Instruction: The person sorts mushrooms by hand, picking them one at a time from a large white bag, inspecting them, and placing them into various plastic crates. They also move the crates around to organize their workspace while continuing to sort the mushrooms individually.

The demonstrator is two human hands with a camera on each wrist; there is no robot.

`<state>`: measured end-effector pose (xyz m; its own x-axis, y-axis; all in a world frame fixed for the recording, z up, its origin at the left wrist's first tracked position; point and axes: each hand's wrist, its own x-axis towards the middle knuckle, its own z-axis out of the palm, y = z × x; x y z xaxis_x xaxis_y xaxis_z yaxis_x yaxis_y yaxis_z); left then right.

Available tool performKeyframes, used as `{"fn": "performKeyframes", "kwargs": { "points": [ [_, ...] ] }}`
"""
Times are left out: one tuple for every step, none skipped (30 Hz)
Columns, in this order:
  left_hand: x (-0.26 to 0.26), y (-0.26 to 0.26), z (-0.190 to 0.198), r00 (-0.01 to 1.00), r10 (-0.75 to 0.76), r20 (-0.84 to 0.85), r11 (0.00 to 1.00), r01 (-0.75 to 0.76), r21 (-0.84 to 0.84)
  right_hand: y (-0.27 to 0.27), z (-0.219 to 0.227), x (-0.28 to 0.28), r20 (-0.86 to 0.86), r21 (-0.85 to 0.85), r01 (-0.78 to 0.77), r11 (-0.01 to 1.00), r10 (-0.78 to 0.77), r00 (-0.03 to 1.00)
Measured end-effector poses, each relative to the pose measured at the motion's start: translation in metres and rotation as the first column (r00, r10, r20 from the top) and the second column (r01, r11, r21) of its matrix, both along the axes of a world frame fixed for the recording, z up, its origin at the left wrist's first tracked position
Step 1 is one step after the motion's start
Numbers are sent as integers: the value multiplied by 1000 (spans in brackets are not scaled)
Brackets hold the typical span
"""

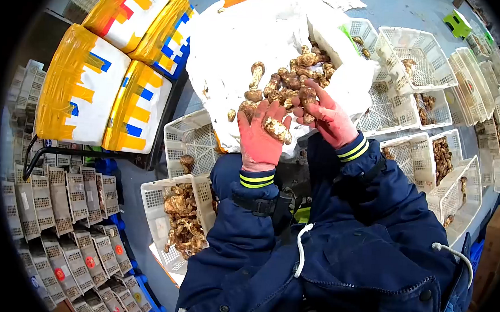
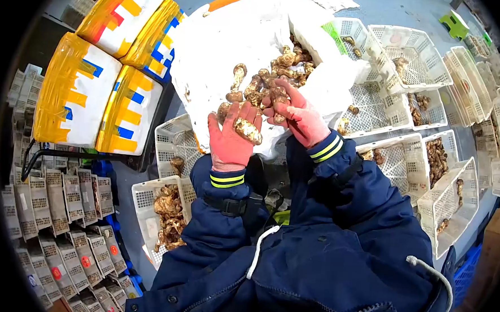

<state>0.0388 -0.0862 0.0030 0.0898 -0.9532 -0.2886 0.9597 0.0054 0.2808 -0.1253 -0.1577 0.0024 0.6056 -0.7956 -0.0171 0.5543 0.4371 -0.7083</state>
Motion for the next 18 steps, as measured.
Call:
{"fn": "performKeyframes", "kwargs": {
  "points": [
    [1,0,-2,1000,-4,-22,1000,4,-26,-3,-2,1,-44,-17,-15,1000,14,999],
    [2,0,-4,999,-8,-50,999,6,-48,-7,-3,6,-93,-14,26,1000,-27,995],
    [3,1,-5,999,-10,-53,999,7,-51,-12,-5,11,-97,-17,28,999,-29,995],
    [5,2,-7,999,-14,-37,999,12,-47,-18,-6,17,-144,-38,77,996,-82,986],
    [6,2,-6,1000,-17,-20,999,16,-45,-21,-2,24,-190,-62,124,990,-133,973],
    [8,3,-3,1000,-1,-21,1000,1,-3,-25,4,25,-258,-175,86,981,-130,957],
    [12,3,-3,1000,2,-23,1000,-2,-5,-30,10,25,-259,-176,83,981,-128,957],
    [19,4,-4,998,-3,-56,1000,2,-18,-38,15,21,-350,-325,55,944,-174,920],
    [25,5,-8,996,-9,-91,999,6,-32,-48,20,16,-430,-462,8,887,-232,873],
    [32,5,-13,1000,-9,2,994,9,-107,-62,28,7,-506,-639,26,768,-446,738],
    [36,6,-13,998,41,50,991,-34,-130,-80,28,-3,-468,-607,46,793,-404,786],
    [42,5,-18,1000,27,3,989,-26,-144,-99,25,-13,-545,-579,17,815,-402,736],
    [48,4,-23,999,11,-44,987,-18,-160,-117,20,-22,-617,-549,-9,836,-398,678],
    [51,3,-25,994,16,-104,997,-24,-78,-121,30,-17,-645,-630,-94,771,-452,617],
    [50,1,-27,993,16,-114,996,-26,-82,-123,37,-13,-659,-694,-186,696,-508,555],
    [50,1,-29,993,-14,-113,993,0,-120,-120,45,-17,-816,-577,-387,719,-531,229],
    [50,0,-32,993,-43,-108,987,26,-157,-141,14,-18,-739,-654,-496,572,-623,256],
    [50,0,-32,998,-28,-60,984,17,-180,-144,11,-11,-775,-567,-610,554,-610,166]
  ]
}}
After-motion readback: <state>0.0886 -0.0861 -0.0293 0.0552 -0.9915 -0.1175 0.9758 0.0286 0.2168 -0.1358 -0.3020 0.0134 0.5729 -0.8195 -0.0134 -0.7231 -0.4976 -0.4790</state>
